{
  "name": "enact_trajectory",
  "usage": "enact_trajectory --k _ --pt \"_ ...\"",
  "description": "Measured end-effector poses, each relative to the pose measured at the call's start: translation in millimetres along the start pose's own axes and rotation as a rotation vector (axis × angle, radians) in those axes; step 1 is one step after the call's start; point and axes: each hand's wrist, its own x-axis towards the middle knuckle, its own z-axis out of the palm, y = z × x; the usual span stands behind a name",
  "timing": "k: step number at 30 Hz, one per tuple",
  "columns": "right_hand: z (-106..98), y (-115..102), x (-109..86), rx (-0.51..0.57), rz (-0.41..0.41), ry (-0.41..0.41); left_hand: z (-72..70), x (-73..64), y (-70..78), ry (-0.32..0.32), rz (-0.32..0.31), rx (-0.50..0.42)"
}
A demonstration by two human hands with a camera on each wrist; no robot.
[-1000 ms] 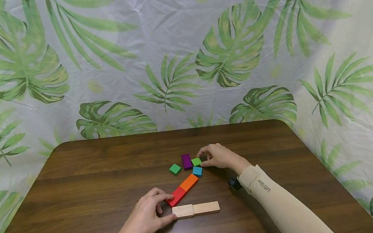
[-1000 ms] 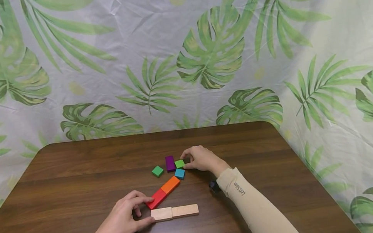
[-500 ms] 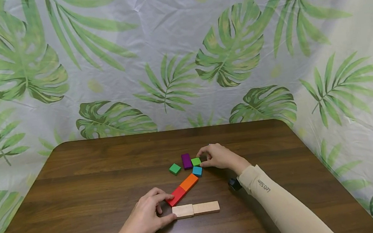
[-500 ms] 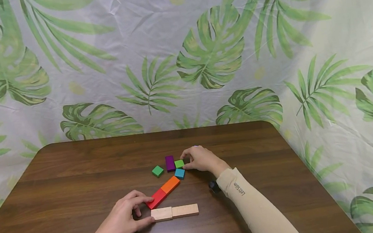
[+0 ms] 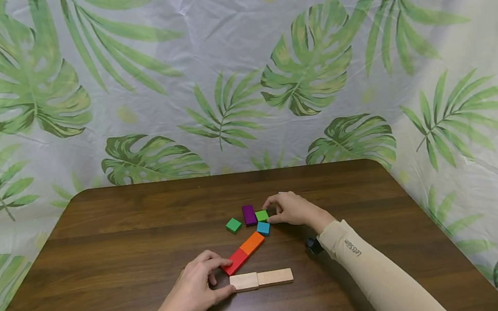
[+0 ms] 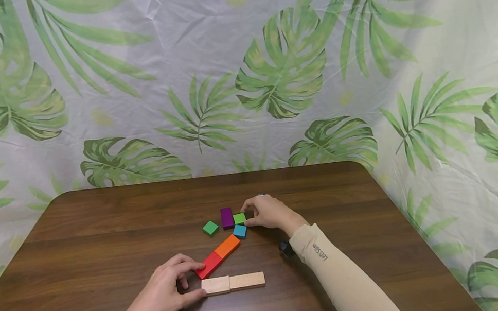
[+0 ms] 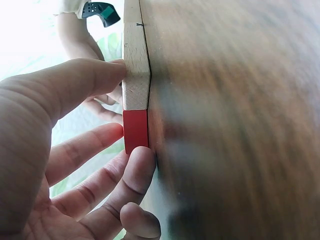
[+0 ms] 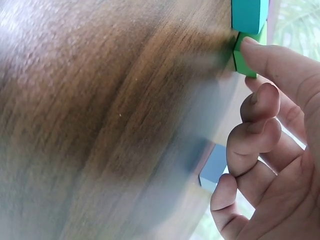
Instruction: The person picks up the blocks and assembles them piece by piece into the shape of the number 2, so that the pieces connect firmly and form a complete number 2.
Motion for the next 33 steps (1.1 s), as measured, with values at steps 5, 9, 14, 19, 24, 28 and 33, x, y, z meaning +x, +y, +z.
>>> enact_trajectory --k 5,9,14,19,24,28,33 --pt "-4 0 -1.3 0.03 0.024 -0.014 0.3 -0.1 -0.3 0.003 0.003 0.0" --pt "-10 4 -2.6 0.052 0.028 0.0 0.5 0.1 -0.6 0.004 0.001 0.002" --pt "-17 9 -5.1 0.046 0.03 0.028 0.5 -0.4 -1.0 0.004 0.003 -0.002" --pt "-22 10 -5.6 0.031 0.016 0.051 0.1 -0.7 -1.4 0.001 0.003 -0.007" --pt "-24 5 -2.6 0.024 -0.018 0.068 -0.1 -0.4 -1.9 -0.001 0.004 -0.004" --pt "-24 -4 1.6 0.008 -0.039 0.054 -0.1 -0.3 -1.7 0.0 0.004 0.0" --pt "-19 -12 8.2 0.001 -0.036 0.02 -0.1 -0.2 -0.6 0.003 0.009 0.002"
